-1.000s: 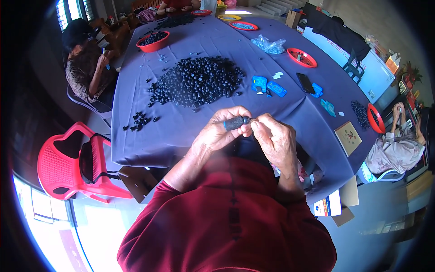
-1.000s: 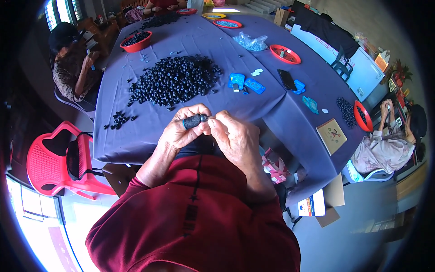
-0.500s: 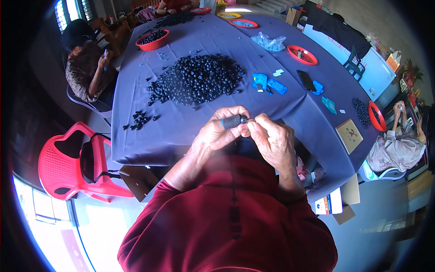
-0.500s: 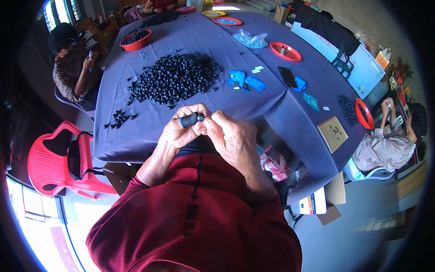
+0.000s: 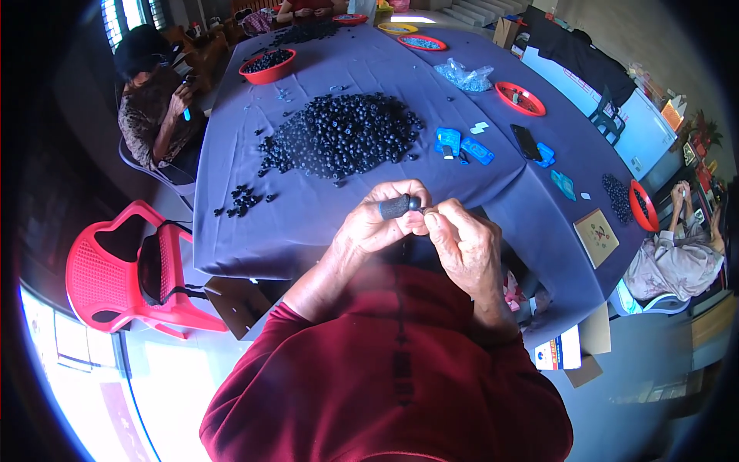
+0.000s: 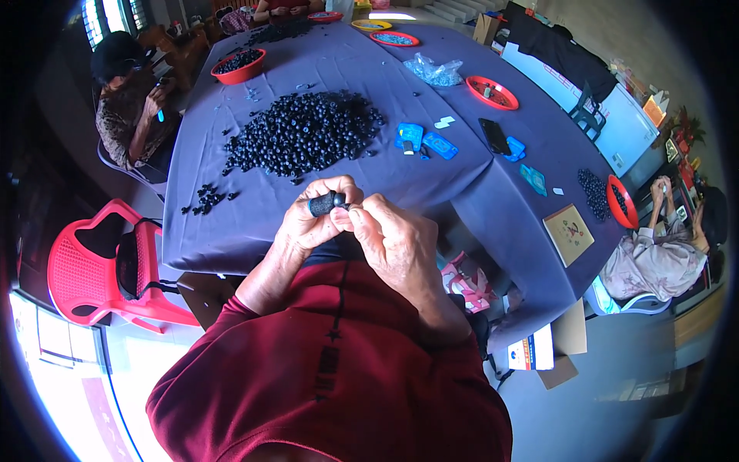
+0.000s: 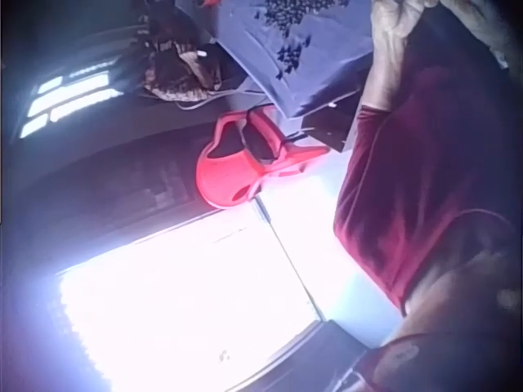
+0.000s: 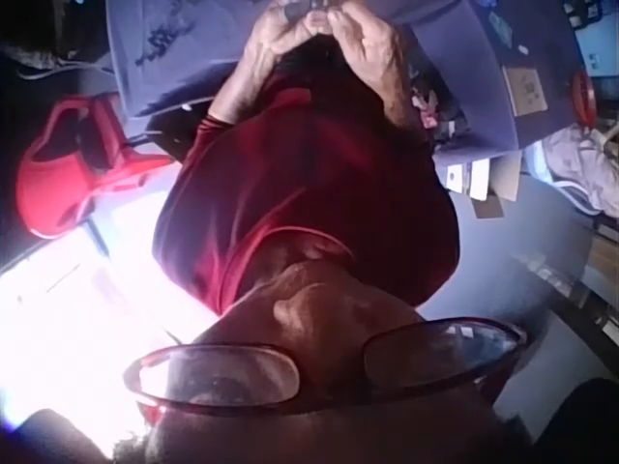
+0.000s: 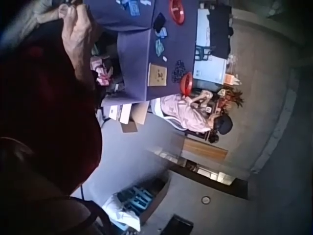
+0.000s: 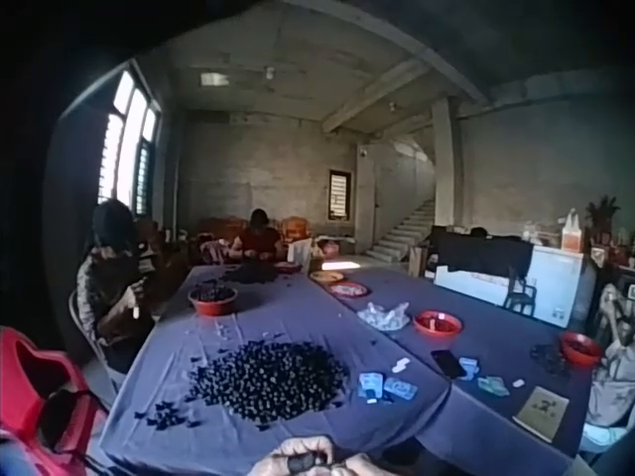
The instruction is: The person picks up small components from a pile on the table and assembles them by fitting pieces together by hand.
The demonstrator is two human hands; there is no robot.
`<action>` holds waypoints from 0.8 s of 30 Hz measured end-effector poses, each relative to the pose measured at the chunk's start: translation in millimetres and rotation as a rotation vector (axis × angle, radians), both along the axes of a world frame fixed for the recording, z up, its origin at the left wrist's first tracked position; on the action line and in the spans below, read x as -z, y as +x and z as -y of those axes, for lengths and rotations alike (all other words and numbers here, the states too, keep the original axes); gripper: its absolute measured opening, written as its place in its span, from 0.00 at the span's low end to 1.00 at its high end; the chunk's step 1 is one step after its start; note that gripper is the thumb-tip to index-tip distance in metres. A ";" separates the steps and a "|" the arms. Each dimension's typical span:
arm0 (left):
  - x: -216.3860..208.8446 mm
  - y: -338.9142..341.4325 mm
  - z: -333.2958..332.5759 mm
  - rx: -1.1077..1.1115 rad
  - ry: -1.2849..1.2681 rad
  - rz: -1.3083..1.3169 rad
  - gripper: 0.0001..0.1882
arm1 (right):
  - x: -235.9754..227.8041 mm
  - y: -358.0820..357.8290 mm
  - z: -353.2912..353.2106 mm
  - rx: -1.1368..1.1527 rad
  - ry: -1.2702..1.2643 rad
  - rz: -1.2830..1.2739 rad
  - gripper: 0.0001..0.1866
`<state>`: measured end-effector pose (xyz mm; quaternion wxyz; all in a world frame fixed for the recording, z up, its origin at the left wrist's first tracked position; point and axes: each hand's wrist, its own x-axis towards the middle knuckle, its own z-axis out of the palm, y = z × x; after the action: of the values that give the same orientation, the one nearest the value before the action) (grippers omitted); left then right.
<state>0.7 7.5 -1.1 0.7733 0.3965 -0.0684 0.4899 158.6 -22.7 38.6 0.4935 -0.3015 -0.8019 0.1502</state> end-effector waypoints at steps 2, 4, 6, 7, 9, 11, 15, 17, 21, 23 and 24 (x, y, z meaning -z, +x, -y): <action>-0.5 -0.1 -0.3 -0.017 0.032 -0.008 0.13 | -3.9 -0.7 2.4 -0.013 -0.045 -0.023 0.09; -2.2 -1.8 0.3 -0.025 0.039 -0.026 0.13 | -9.8 -2.5 5.4 -0.033 -0.076 -0.062 0.10; -2.1 -1.7 -0.1 -0.031 0.047 -0.044 0.12 | -13.4 -3.2 6.4 -0.031 -0.070 -0.077 0.10; -1.1 -1.3 -0.7 -0.017 0.058 -0.022 0.11 | -14.0 -3.2 6.3 -0.029 -0.063 -0.092 0.10; -1.1 -0.7 -0.9 0.000 0.069 -0.003 0.11 | -13.2 -0.4 5.3 -0.004 -0.071 -0.060 0.10; -1.4 -1.5 -0.5 -0.011 0.056 -0.044 0.11 | -9.4 -0.6 3.4 0.021 -0.079 -0.030 0.10; 2.4 -2.6 -2.6 0.012 0.062 -0.027 0.19 | 1.4 -5.0 0.3 -0.130 -0.161 -0.201 0.09; 1.2 -4.5 -3.2 -0.025 0.061 -0.088 0.20 | 0.8 -3.2 0.5 -0.073 -0.104 -0.102 0.09; 3.9 -6.2 -5.2 -0.018 0.076 -0.057 0.21 | 0.6 -3.5 -0.6 -0.027 -0.049 -0.036 0.08; 2.6 -10.5 -2.5 -0.053 0.053 -0.087 0.22 | -1.8 -9.2 0.8 -0.061 -0.041 -0.106 0.08; 1.0 -11.2 -1.3 -0.082 0.061 -0.111 0.20 | -2.1 -7.3 0.9 -0.037 -0.051 -0.046 0.07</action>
<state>-10.5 8.8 -2.1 0.7427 0.4491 -0.0240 0.4961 151.3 -23.6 40.8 0.5013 -0.2954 -0.7916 0.1865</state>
